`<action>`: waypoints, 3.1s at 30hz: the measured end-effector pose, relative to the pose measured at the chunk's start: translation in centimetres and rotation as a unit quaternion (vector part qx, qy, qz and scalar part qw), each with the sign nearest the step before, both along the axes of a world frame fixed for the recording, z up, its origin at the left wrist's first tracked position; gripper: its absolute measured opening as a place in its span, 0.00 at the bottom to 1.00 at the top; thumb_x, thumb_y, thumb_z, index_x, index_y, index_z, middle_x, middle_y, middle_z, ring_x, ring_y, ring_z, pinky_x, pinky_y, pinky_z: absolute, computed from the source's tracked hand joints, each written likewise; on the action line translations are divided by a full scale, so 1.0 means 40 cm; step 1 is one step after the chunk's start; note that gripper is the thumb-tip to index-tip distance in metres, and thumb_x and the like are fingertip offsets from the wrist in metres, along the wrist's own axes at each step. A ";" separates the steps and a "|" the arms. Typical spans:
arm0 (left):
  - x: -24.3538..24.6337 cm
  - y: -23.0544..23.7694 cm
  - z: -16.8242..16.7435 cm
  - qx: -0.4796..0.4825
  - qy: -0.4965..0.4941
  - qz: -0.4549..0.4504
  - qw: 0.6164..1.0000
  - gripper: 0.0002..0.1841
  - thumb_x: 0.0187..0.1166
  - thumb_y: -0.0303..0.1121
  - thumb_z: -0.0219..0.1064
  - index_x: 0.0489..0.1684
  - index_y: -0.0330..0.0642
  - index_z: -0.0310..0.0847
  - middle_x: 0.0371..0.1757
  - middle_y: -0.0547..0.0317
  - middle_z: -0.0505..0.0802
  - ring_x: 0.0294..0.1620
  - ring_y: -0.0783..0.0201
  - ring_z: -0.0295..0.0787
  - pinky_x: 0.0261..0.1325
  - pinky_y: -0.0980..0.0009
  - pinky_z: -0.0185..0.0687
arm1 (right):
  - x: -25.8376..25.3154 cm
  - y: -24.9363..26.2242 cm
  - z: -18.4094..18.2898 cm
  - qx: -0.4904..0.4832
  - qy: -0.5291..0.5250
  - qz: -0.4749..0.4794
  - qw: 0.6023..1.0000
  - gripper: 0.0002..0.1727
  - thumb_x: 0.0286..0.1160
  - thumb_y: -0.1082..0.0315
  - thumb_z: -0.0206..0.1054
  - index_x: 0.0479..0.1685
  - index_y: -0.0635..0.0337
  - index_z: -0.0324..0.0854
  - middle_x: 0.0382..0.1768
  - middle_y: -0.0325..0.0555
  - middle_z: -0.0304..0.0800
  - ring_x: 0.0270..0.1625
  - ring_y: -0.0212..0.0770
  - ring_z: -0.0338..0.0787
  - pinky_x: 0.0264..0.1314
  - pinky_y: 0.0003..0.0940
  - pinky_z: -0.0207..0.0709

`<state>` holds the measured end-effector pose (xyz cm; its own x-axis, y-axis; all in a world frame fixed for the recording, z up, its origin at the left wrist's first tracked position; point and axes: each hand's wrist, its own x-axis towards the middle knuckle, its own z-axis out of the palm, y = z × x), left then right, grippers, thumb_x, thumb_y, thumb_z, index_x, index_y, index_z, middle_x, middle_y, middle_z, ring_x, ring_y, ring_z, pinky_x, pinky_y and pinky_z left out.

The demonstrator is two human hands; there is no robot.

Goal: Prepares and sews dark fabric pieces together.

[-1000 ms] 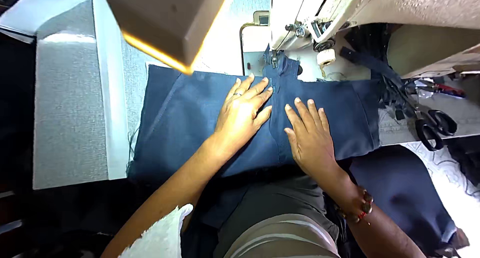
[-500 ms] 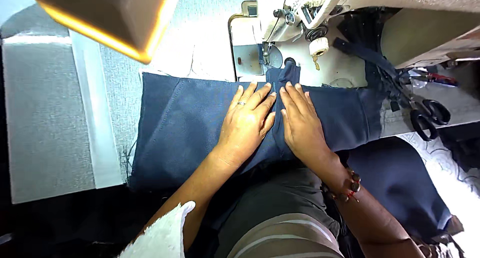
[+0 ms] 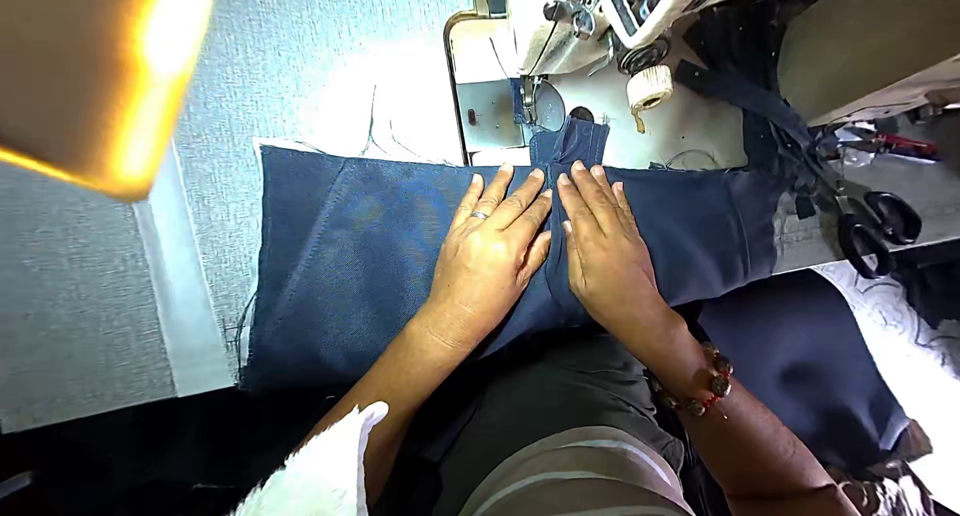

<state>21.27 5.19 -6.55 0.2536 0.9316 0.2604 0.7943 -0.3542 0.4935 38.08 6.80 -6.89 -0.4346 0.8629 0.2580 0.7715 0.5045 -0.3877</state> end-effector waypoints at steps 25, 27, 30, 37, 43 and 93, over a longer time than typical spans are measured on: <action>-0.001 0.003 0.001 0.000 -0.023 0.004 1.000 0.16 0.87 0.38 0.59 0.56 0.36 0.89 0.76 0.45 0.86 0.83 0.39 0.75 0.85 0.39 0.61 | -0.003 0.011 0.012 0.037 -0.042 0.012 0.998 0.25 0.80 0.78 0.56 0.78 0.69 0.76 0.78 0.65 0.78 0.82 0.64 0.77 0.85 0.53 0.67; -0.001 0.004 0.000 0.007 -0.017 0.002 1.000 0.16 0.87 0.37 0.59 0.55 0.36 0.89 0.75 0.45 0.87 0.83 0.39 0.75 0.85 0.39 0.61 | -0.001 0.016 0.011 0.040 -0.025 0.021 0.999 0.28 0.79 0.78 0.57 0.80 0.62 0.76 0.77 0.68 0.79 0.81 0.66 0.77 0.84 0.56 0.67; 0.000 0.005 -0.001 0.015 -0.016 -0.003 1.000 0.16 0.86 0.37 0.60 0.56 0.35 0.89 0.75 0.44 0.87 0.83 0.38 0.75 0.84 0.37 0.61 | 0.013 0.030 0.023 0.047 0.003 0.039 0.998 0.28 0.72 0.80 0.60 0.73 0.53 0.84 0.72 0.70 0.81 0.74 0.70 0.81 0.72 0.62 0.75; -0.001 0.008 -0.006 0.013 -0.030 -0.004 0.999 0.17 0.87 0.39 0.60 0.56 0.36 0.90 0.76 0.44 0.86 0.83 0.37 0.74 0.83 0.36 0.62 | 0.071 0.056 0.031 0.154 -0.025 0.153 0.976 0.13 0.72 0.79 0.60 0.44 0.67 0.91 0.63 0.60 0.91 0.72 0.63 0.87 0.78 0.58 0.74; 0.001 0.008 -0.001 0.010 -0.032 -0.005 0.999 0.16 0.86 0.37 0.61 0.55 0.35 0.89 0.76 0.43 0.86 0.83 0.37 0.74 0.83 0.35 0.62 | 0.046 0.106 0.068 0.027 0.107 0.092 0.990 0.20 0.71 0.85 0.58 0.58 0.70 0.88 0.60 0.61 0.89 0.61 0.55 0.90 0.66 0.42 0.82; -0.034 0.141 0.000 0.004 0.009 0.019 1.000 0.20 0.90 0.41 0.57 0.62 0.37 0.88 0.78 0.42 0.84 0.85 0.36 0.70 0.87 0.36 0.54 | 0.041 0.185 -0.003 0.081 0.051 0.129 0.987 0.19 0.73 0.83 0.57 0.57 0.68 0.89 0.66 0.65 0.88 0.74 0.65 0.85 0.81 0.54 0.72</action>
<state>19.91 10.81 -6.56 0.2227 0.9389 0.2625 0.8165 -0.3267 0.4760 39.71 14.18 -7.03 -0.5994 0.6707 0.4369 0.5705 0.7408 -0.3547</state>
